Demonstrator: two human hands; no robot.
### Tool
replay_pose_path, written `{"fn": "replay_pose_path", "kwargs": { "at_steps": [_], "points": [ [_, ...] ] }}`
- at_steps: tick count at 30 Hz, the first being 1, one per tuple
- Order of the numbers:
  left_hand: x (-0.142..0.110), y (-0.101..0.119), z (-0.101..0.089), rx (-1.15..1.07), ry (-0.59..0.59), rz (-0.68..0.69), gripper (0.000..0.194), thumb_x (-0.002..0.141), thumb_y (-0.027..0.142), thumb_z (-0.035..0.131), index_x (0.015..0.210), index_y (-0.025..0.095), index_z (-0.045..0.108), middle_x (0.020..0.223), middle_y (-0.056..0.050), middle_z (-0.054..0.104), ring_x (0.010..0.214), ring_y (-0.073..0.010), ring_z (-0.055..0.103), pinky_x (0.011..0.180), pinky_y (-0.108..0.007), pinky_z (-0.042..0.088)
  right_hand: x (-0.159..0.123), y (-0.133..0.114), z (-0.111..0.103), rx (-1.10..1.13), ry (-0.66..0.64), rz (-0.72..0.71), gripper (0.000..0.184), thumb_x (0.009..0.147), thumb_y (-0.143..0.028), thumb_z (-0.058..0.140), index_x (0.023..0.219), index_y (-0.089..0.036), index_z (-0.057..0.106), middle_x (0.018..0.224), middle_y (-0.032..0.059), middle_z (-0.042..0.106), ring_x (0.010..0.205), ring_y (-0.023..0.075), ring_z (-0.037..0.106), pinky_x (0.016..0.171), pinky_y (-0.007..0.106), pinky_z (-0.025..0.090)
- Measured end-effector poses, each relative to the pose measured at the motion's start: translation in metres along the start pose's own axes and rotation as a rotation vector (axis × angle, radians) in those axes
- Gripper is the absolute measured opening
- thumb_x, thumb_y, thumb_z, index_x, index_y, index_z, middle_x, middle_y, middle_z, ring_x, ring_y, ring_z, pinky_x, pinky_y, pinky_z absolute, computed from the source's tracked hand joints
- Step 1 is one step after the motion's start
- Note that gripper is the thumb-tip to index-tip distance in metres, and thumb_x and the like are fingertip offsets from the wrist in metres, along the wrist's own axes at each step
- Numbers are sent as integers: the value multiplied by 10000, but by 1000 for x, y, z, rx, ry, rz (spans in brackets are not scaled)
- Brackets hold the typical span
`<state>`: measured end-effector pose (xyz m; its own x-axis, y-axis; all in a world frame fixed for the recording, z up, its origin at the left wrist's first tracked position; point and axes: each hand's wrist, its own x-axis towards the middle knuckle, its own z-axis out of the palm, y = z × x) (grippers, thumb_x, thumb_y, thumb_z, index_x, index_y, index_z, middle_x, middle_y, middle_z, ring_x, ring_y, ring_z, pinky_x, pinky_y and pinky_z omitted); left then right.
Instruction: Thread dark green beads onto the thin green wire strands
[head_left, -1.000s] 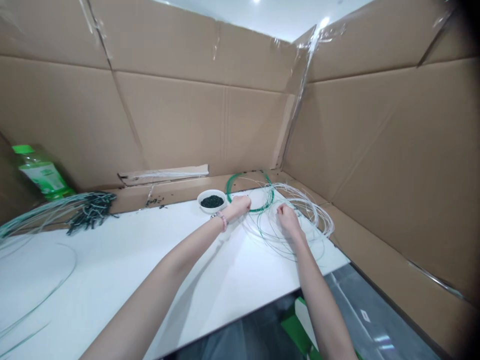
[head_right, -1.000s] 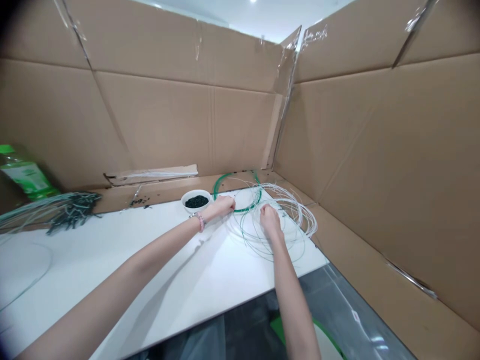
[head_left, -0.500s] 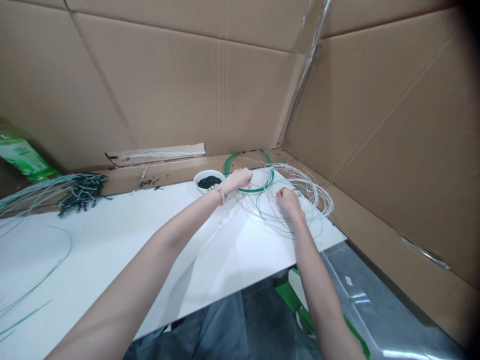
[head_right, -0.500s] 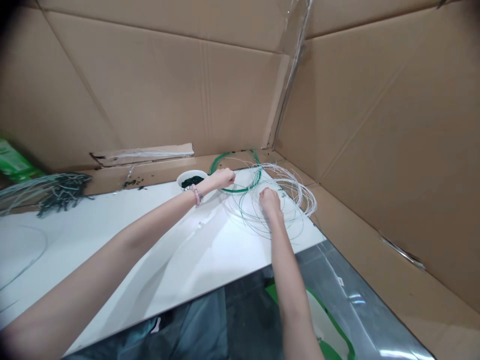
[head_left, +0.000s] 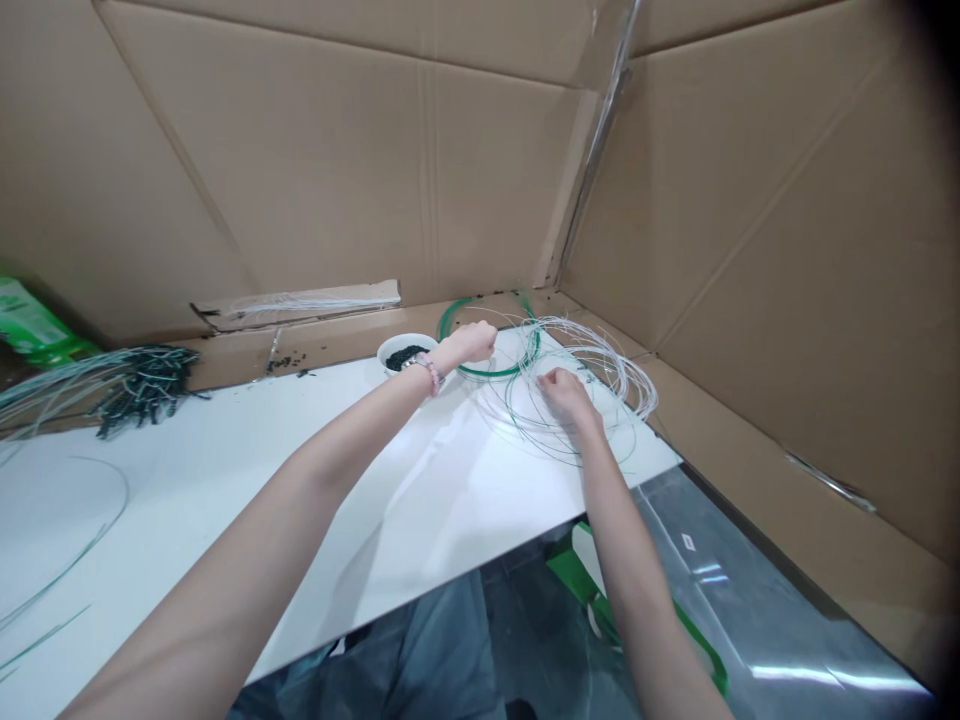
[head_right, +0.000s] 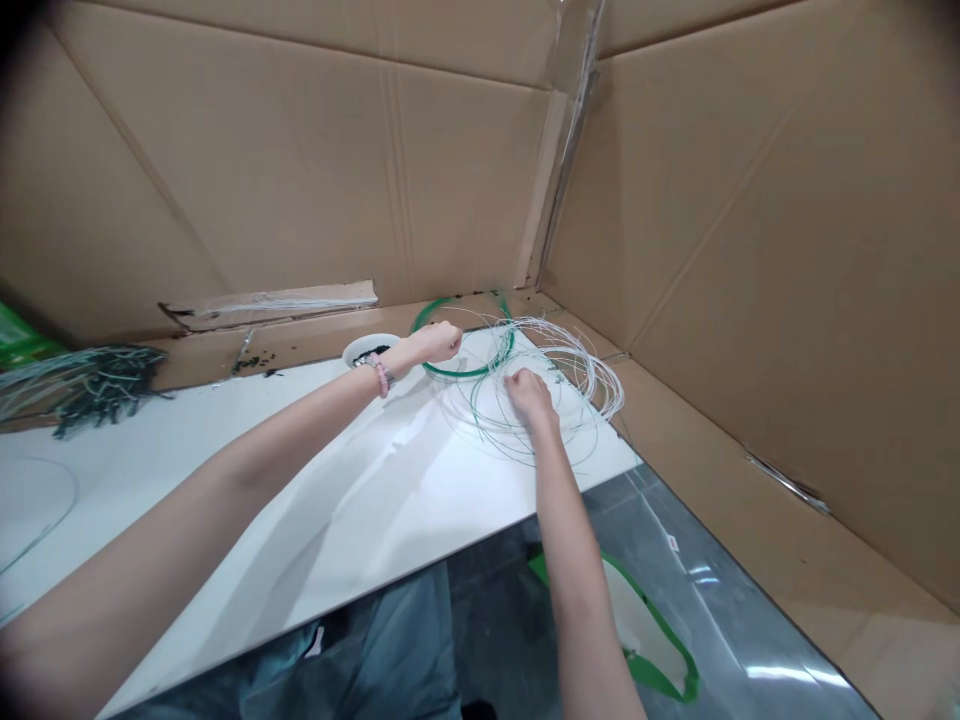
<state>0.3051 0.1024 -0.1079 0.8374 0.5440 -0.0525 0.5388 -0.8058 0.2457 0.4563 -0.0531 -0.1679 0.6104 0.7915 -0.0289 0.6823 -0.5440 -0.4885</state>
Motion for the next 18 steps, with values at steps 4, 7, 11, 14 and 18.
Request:
{"fn": "replay_pose_path", "kwargs": {
  "at_steps": [4, 7, 11, 14, 18],
  "points": [
    [1, 0, -9, -207, -19, -30, 348, 877, 349, 537, 1150, 134, 549, 1157, -83, 571, 1011, -216, 580, 848, -404, 511, -2, -2, 5, 101, -1, 26, 290, 891, -330, 546, 1121, -155, 567, 1146, 79, 580, 1005, 189, 584, 857, 401, 501],
    [-2, 1, -24, -388, -85, -34, 324, 880, 361, 532, 1100, 126, 565, 1074, -70, 597, 921, -179, 599, 782, -354, 530, -2, -1, 3, 234, 0, 50, 285, 890, -326, 548, 1114, -151, 569, 1132, 77, 585, 987, 184, 589, 841, 393, 508],
    [-13, 4, -50, -617, -106, 10, 218, 890, 277, 496, 758, 119, 567, 643, -5, 515, 516, -65, 457, 484, -207, 404, 0, -3, -16, 494, -12, 78, 293, 895, -334, 539, 1118, -144, 561, 1102, 73, 592, 939, 172, 601, 796, 368, 524],
    [-18, 12, -67, -755, 7, 61, 284, 888, 201, 401, 616, 161, 470, 500, 55, 283, 398, -45, 246, 408, -207, 226, 0, -13, -35, 716, -68, 91, 304, 903, -347, 525, 1126, -142, 552, 1073, 70, 596, 892, 159, 608, 757, 346, 533],
    [-12, 32, -72, -824, 200, 111, 186, 859, 188, 382, 716, 164, 500, 514, 66, 272, 402, -52, 230, 431, -214, 215, 0, -44, -48, 974, -171, 86, 317, 905, -370, 516, 1119, -140, 554, 1058, 69, 598, 876, 155, 607, 746, 341, 531]
  ]
}}
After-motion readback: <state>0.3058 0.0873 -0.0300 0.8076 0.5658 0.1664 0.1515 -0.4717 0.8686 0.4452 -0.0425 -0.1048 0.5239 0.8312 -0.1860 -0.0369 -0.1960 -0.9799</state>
